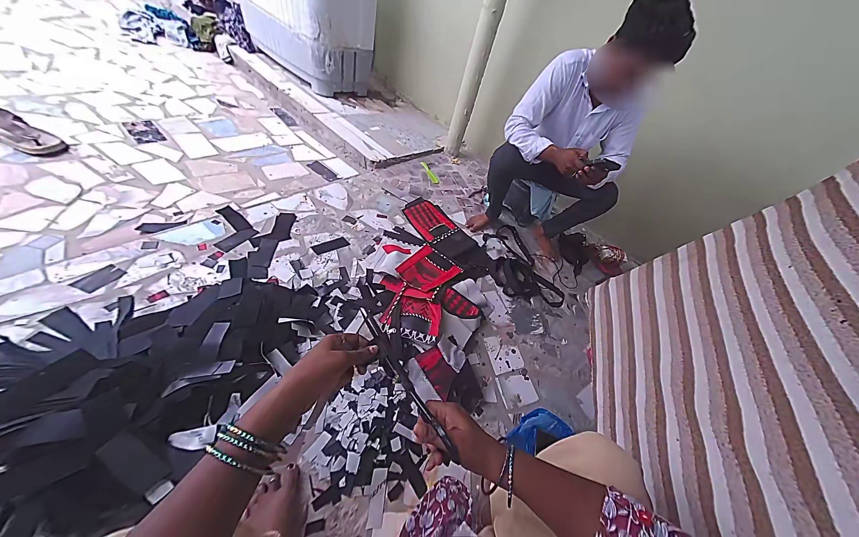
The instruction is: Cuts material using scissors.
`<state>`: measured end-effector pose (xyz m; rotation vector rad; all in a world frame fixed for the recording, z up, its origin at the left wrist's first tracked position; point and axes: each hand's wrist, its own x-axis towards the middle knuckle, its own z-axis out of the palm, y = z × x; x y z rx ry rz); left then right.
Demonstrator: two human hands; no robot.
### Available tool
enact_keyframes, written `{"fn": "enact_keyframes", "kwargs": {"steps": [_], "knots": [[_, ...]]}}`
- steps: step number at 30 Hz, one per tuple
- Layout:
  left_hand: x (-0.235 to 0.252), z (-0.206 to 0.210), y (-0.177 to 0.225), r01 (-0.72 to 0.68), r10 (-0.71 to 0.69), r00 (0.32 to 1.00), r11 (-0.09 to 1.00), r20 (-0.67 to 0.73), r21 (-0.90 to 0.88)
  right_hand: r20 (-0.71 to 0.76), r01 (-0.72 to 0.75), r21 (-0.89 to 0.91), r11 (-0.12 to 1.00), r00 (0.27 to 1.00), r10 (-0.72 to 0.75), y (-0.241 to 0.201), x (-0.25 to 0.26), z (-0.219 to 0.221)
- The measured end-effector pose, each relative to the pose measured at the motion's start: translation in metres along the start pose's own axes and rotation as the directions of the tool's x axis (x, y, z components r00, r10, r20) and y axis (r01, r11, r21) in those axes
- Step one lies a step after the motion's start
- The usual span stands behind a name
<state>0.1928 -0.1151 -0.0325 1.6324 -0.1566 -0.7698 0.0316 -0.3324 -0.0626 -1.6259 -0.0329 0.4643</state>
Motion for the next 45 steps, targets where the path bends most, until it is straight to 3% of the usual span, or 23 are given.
{"fn": "enact_keyframes", "kwargs": {"steps": [8, 14, 22, 36, 45], "knots": [[-0.007, 0.008, 0.003, 0.009, -0.012, 0.999, 0.996, -0.034, -0.090, -0.015, -0.015, 0.034, 0.999, 1.000, 0.016, -0.007, -0.001, 0.005], [0.001, 0.006, -0.014, -0.028, 0.026, 0.999, 0.998, -0.026, -0.059, -0.003, -0.034, 0.002, 0.999, 0.999, 0.034, -0.005, -0.002, -0.001], [-0.002, 0.012, 0.000, 0.033, -0.033, 0.999, 0.999, 0.002, -0.031, 0.047, -0.037, 0.018, 0.999, 0.998, 0.036, -0.001, 0.000, 0.000], [0.005, 0.014, -0.015, -0.005, 0.005, 1.000, 1.000, -0.001, -0.006, -0.003, -0.059, 0.082, 0.995, 0.998, 0.060, 0.000, 0.000, 0.006], [0.005, 0.001, -0.008, -0.091, 0.075, 0.955, 0.995, -0.287, -0.040, -0.001, -0.038, 0.051, 0.998, 0.999, 0.038, 0.004, 0.000, 0.002]]}}
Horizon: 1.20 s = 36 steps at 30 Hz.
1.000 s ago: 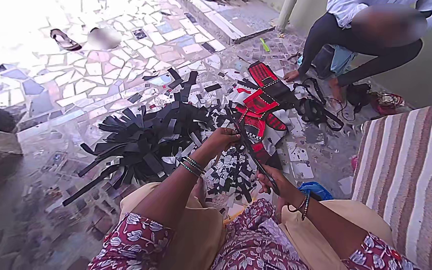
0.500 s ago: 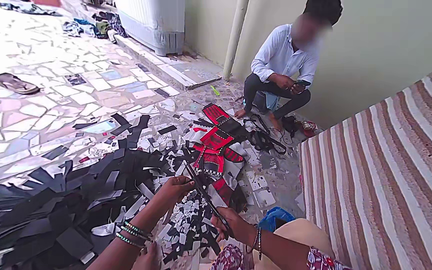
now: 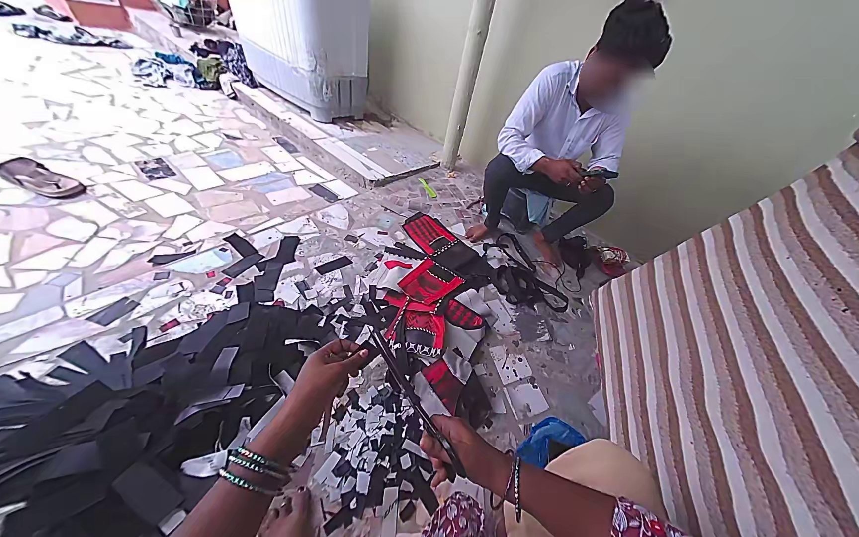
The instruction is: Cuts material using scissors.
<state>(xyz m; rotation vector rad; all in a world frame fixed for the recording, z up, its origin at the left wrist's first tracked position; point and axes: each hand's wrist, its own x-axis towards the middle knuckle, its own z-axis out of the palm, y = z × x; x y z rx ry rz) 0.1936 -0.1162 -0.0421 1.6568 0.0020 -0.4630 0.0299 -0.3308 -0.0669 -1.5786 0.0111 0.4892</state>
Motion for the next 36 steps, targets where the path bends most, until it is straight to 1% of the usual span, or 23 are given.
{"fn": "enact_keyframes", "kwargs": {"steps": [5, 10, 12, 16, 19, 21, 24, 27, 29, 32, 36], "knots": [[0.002, -0.005, 0.004, -0.024, 0.019, 0.997, 0.998, -0.075, -0.061, 0.063, 0.038, -0.119, 0.992, 0.998, -0.031, 0.004, 0.002, -0.003], [0.003, -0.009, 0.008, -0.104, 0.095, 0.980, 0.993, -0.175, -0.047, 0.056, 0.046, -0.117, 0.992, 0.998, -0.039, 0.003, 0.002, -0.004], [0.002, -0.011, 0.014, -0.107, 0.098, 0.972, 0.994, -0.212, -0.031, 0.063, 0.030, -0.097, 0.995, 0.998, -0.024, 0.001, 0.002, -0.005], [-0.006, -0.012, 0.013, -0.105, 0.101, 0.977, 0.994, -0.189, -0.012, 0.073, 0.032, -0.074, 0.997, 0.997, -0.027, -0.003, -0.002, -0.002], [-0.004, -0.008, 0.016, -0.072, 0.054, 0.981, 0.994, -0.185, -0.087, 0.072, 0.016, -0.098, 0.995, 0.997, -0.008, -0.006, -0.003, 0.000], [-0.003, -0.005, 0.016, -0.063, 0.043, 0.979, 0.993, -0.197, -0.095, 0.069, 0.002, -0.102, 0.995, 0.998, 0.005, -0.006, -0.005, 0.001], [-0.001, -0.001, 0.016, -0.102, 0.074, 0.959, 0.991, -0.273, -0.089, 0.065, -0.011, -0.103, 0.995, 0.998, 0.018, -0.006, -0.005, -0.001], [-0.002, 0.006, 0.012, -0.161, 0.128, 0.922, 0.985, -0.366, -0.060, 0.055, -0.019, -0.119, 0.993, 0.998, 0.026, -0.005, -0.004, 0.000], [-0.003, 0.014, 0.007, -0.205, 0.170, 0.899, 0.978, -0.404, -0.046, 0.048, -0.018, -0.122, 0.992, 0.999, 0.024, -0.006, -0.004, 0.002], [-0.008, 0.026, 0.002, -0.247, 0.201, 0.897, 0.966, -0.393, -0.070, 0.034, -0.016, -0.096, 0.995, 0.999, 0.019, -0.006, -0.004, 0.005], [-0.008, 0.034, 0.003, -0.175, 0.128, 0.935, 0.978, -0.330, -0.114, 0.020, -0.024, -0.050, 0.998, 0.999, 0.025, -0.006, -0.003, 0.005]]}}
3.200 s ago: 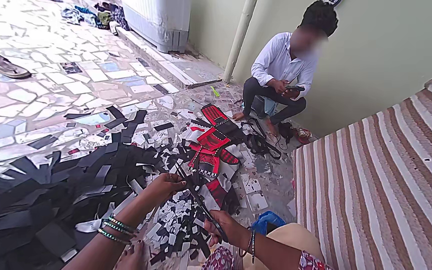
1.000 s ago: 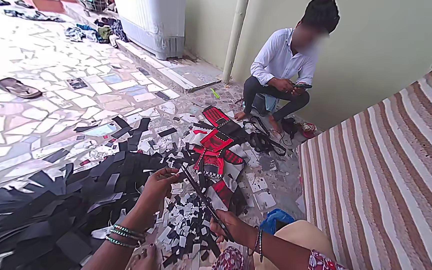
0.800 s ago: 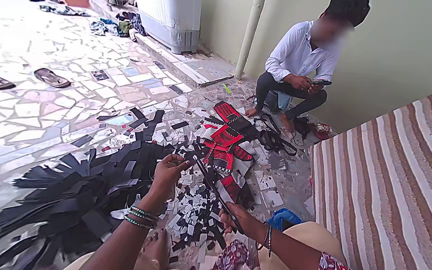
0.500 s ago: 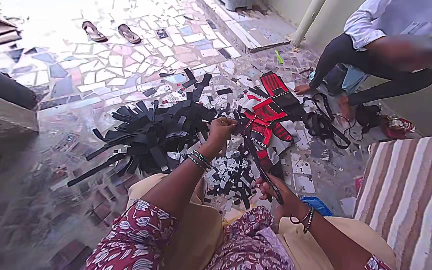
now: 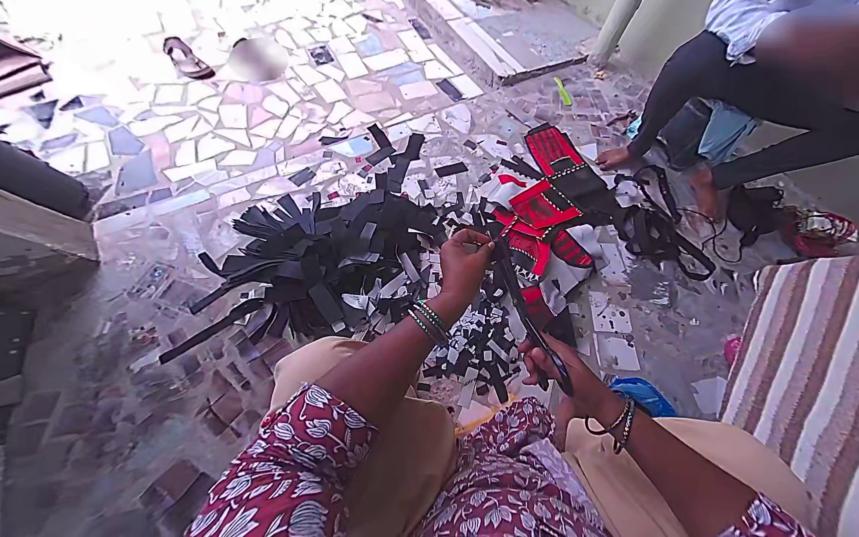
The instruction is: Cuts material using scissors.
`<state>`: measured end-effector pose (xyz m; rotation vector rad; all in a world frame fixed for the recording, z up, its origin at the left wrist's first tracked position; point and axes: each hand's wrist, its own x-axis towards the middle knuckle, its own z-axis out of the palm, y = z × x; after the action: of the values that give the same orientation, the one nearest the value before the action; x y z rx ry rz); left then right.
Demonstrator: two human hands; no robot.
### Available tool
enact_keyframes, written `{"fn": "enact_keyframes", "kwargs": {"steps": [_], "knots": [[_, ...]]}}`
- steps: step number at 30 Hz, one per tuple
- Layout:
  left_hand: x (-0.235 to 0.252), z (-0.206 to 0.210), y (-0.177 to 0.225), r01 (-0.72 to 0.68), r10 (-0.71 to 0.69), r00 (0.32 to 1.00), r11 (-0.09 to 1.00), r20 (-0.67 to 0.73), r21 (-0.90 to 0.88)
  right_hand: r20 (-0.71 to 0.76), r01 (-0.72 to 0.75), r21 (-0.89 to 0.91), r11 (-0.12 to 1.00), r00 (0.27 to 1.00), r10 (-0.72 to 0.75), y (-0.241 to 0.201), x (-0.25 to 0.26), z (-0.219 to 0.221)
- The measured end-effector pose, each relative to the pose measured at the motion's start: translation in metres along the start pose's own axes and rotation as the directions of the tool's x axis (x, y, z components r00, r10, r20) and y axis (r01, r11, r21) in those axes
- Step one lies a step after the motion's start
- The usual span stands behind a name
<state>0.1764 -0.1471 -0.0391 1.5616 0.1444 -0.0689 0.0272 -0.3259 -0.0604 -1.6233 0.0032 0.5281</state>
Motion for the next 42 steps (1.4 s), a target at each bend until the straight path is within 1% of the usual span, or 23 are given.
{"fn": "enact_keyframes", "kwargs": {"steps": [5, 7, 14, 17, 20, 26, 29, 35, 39, 42], "knots": [[-0.003, 0.003, -0.006, -0.001, 0.002, 0.998, 1.000, 0.065, -0.017, -0.007, -0.002, 0.017, 1.000, 1.000, 0.002, 0.000, -0.001, -0.002], [-0.005, 0.004, -0.004, 0.030, -0.030, 0.997, 1.000, 0.076, -0.007, -0.012, -0.010, 0.030, 1.000, 1.000, 0.010, 0.000, -0.001, -0.001], [-0.006, 0.004, -0.002, 0.068, -0.067, 0.994, 0.998, 0.085, -0.008, -0.030, -0.008, 0.068, 0.998, 1.000, 0.010, -0.002, -0.002, 0.001], [-0.005, 0.004, -0.004, 0.057, -0.055, 0.995, 0.998, 0.087, -0.017, -0.037, -0.001, 0.074, 0.997, 0.999, 0.003, -0.004, -0.002, 0.002], [-0.005, 0.003, -0.005, 0.040, -0.038, 0.996, 0.999, 0.079, -0.020, -0.052, -0.024, 0.094, 0.995, 0.998, 0.029, -0.010, -0.004, 0.005], [-0.004, 0.002, -0.004, 0.059, -0.059, 0.995, 0.998, 0.082, -0.004, -0.062, -0.025, 0.101, 0.995, 0.998, 0.031, -0.011, -0.005, 0.007], [-0.004, 0.002, -0.005, 0.054, -0.053, 0.994, 0.999, 0.093, -0.004, -0.065, -0.029, 0.092, 0.995, 0.997, 0.035, -0.009, -0.005, 0.007], [-0.011, 0.007, -0.002, 0.086, -0.086, 0.986, 0.996, 0.141, 0.006, -0.047, -0.020, 0.082, 0.996, 0.999, 0.024, -0.004, -0.003, 0.002], [-0.011, 0.010, -0.002, 0.092, -0.094, 0.983, 0.996, 0.157, 0.023, -0.062, -0.031, 0.105, 0.994, 0.997, 0.038, -0.008, -0.003, 0.003], [-0.024, -0.002, -0.003, 0.103, -0.120, 0.975, 0.990, 0.186, 0.096, -0.056, -0.067, 0.128, 0.989, 0.996, 0.075, -0.007, -0.006, 0.012]]}}
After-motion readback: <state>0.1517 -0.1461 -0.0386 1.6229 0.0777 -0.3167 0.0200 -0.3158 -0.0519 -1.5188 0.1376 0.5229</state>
